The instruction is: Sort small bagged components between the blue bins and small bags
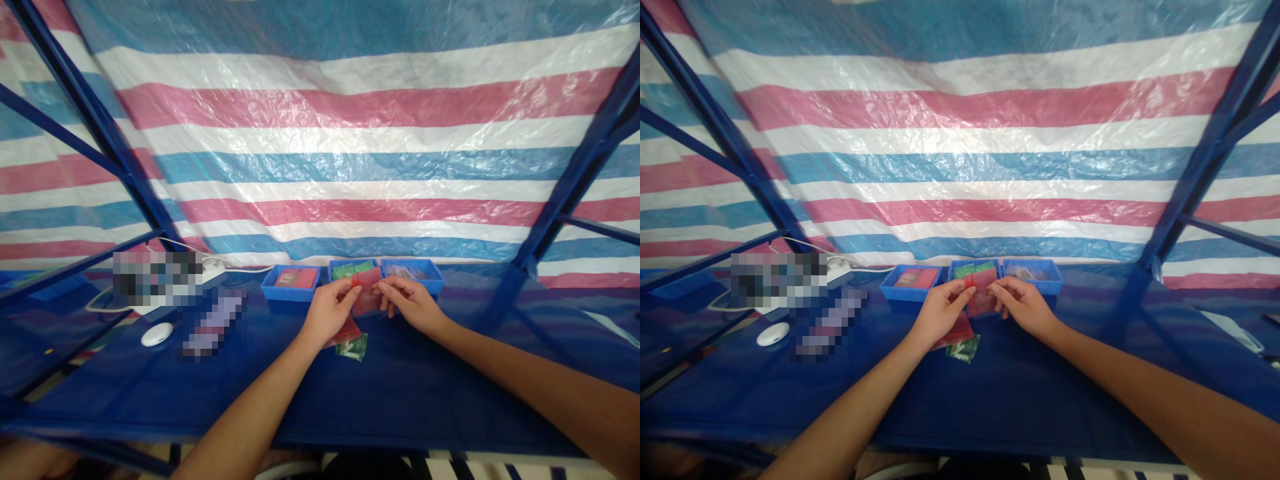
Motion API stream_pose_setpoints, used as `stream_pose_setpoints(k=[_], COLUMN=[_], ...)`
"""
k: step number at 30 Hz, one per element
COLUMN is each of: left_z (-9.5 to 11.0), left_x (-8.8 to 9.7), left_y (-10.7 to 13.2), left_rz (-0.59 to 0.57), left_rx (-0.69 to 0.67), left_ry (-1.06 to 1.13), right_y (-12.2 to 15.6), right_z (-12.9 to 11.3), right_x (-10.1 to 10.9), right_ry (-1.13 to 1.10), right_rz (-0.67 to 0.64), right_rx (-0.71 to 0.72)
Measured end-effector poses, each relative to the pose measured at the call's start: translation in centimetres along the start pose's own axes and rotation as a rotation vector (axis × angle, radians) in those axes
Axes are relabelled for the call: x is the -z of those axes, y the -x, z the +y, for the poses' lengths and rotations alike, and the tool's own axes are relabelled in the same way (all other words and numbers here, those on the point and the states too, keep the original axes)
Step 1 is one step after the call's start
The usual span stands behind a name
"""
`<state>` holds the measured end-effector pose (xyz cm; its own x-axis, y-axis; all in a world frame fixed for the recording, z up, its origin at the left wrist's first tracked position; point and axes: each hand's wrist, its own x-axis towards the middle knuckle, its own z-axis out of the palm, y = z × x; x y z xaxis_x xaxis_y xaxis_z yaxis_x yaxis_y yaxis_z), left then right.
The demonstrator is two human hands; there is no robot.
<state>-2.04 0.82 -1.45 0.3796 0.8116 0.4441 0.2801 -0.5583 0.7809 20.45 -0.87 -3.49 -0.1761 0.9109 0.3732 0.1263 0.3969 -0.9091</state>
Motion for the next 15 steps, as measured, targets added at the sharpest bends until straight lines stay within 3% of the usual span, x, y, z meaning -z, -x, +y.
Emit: stream_pose_setpoints(k=[4, 8, 12, 15], left_z=[-1.6, -2.4, -2.7, -3.1], left_x=[0.5, 2.4, 4.9, 6.9], left_y=[-0.8, -1.7, -2.1, -2.2], left_rz=[0.126, 0.294, 0.393, 0.479], left_rx=[0.041, 0.059, 0.036, 0.036], left_ry=[0.219, 0.279, 0.238, 0.064], right_y=[-0.2, -0.2, -0.2, -0.2], right_z=[0.5, 0.8, 0.8, 0.7], right_x=[0.3, 0.2, 0.1, 0.2], right_ry=[0.017, 0.017, 0.007, 0.015], right_rz=[0.011, -0.001, 0.002, -0.002], right_rx=[-0.025, -0.038, -0.052, -0.049])
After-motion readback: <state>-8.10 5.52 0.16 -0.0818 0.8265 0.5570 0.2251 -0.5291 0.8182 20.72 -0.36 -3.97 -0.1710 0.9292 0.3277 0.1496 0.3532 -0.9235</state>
